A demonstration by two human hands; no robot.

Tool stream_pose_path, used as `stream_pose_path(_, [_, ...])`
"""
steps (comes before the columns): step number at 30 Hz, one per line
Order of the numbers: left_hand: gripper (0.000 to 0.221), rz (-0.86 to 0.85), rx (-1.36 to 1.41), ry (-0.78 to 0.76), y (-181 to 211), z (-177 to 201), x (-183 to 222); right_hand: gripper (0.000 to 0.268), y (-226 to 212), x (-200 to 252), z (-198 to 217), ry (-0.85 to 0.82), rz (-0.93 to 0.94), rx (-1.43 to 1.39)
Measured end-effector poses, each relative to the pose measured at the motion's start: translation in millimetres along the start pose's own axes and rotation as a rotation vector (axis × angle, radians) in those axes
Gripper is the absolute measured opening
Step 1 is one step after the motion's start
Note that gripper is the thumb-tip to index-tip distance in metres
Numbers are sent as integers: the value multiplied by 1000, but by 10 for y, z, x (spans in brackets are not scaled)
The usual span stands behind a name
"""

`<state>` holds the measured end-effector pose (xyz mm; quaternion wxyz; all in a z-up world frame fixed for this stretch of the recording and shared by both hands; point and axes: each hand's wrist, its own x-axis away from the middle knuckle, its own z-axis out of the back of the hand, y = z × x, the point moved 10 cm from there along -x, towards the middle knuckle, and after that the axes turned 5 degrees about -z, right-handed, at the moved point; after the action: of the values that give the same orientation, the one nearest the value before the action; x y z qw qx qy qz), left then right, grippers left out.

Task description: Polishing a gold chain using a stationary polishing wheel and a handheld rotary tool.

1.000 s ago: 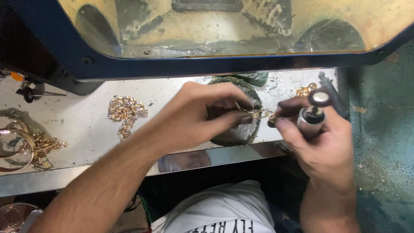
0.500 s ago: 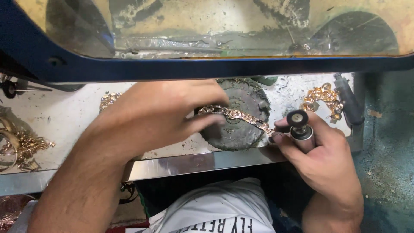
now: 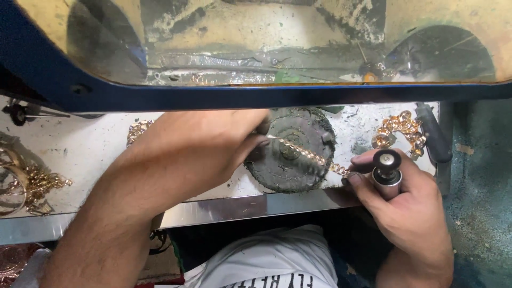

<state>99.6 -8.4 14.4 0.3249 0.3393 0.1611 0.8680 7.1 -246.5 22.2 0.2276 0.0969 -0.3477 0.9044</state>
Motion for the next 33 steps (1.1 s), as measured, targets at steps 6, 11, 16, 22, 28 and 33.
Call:
stream_pose_path(6, [31,-151,-22,477,-144,110,-12,17,-86,55,-187,-112,81,-108])
stream_pose_path(11, [12,-445,-217,823,255,432,140,21,-37,80,-370,-165,3,-193])
stream_pose_path(16, [27,-471,-130,790,388,446,246,44,130,55,-386,-161,26,-79])
stream_pose_path(22, [47,-313,-74,851,863,-196,438,37,33,49,-234,-128,229,-608])
stream_pose_path(28, [48,-398,13,871,855,-292,426,26,-276,-66,96,78,272,-235])
stream_pose_path(33, [20,-477,308,869,707,-156,345,29,-718,-157,58,223,648,345])
